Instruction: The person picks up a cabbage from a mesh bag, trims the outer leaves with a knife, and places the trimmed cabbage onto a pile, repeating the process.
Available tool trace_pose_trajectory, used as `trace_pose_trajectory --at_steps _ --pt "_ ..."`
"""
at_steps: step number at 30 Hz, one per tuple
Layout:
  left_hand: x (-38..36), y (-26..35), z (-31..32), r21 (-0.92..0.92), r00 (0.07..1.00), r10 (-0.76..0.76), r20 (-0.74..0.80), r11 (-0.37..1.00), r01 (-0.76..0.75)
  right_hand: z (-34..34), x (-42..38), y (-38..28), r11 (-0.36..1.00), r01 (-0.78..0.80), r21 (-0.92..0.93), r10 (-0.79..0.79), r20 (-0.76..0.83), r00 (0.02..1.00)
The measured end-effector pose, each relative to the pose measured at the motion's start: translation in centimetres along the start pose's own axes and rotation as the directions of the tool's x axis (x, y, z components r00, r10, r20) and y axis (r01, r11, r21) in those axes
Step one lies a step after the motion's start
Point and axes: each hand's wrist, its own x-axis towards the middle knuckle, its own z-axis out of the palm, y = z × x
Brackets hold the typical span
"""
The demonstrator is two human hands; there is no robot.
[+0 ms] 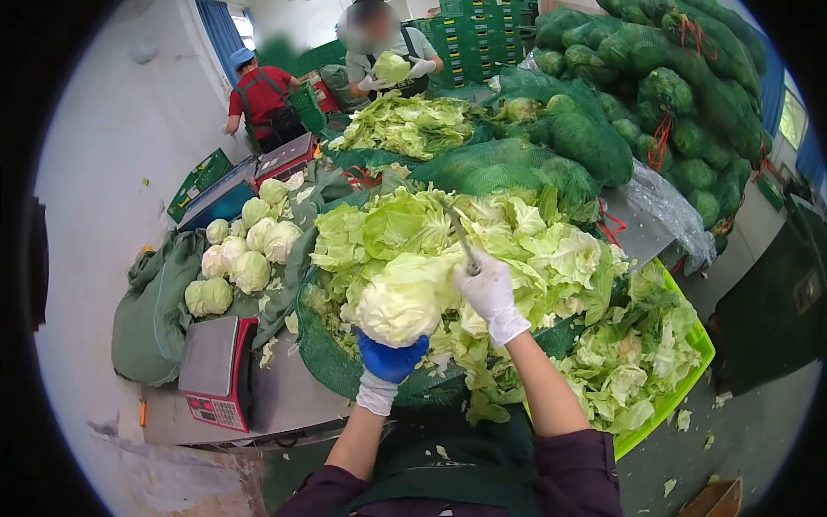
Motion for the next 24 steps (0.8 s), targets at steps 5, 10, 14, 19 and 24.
trace_pose_trajectory --at_steps 5,10,14,19,24 --pt "-1.1 -0.5 -4.4 0.907 0.973 0.227 0.029 -0.415 0.07 -4.4 3.1 4.8 0.93 -0.057 -0.364 -0.042 -0.258 0.965" --pt "-0.9 -1.4 -2.1 0.99 0.942 0.335 0.005 0.133 -0.053 -2.3 -3.2 -1.3 0.963 0.165 -0.215 -0.141 0.121 0.983" --pt "-1.4 -0.7 -1.5 0.913 0.887 0.344 0.308 -0.37 -0.174 -0.9 -3.5 0.2 0.845 0.5 -0.191 -0.43 0.314 0.846" --pt "-2.4 0.6 -2.6 0.664 0.82 0.271 0.504 -0.728 -0.168 -3.2 2.8 0.9 0.988 -0.141 -0.063 0.137 -0.065 0.988" --pt "-3.3 1.1 -2.4 0.706 0.835 0.329 0.44 -0.702 -0.095 -3.3 4.9 4.0 0.878 -0.034 -0.477 -0.03 -0.126 0.992"
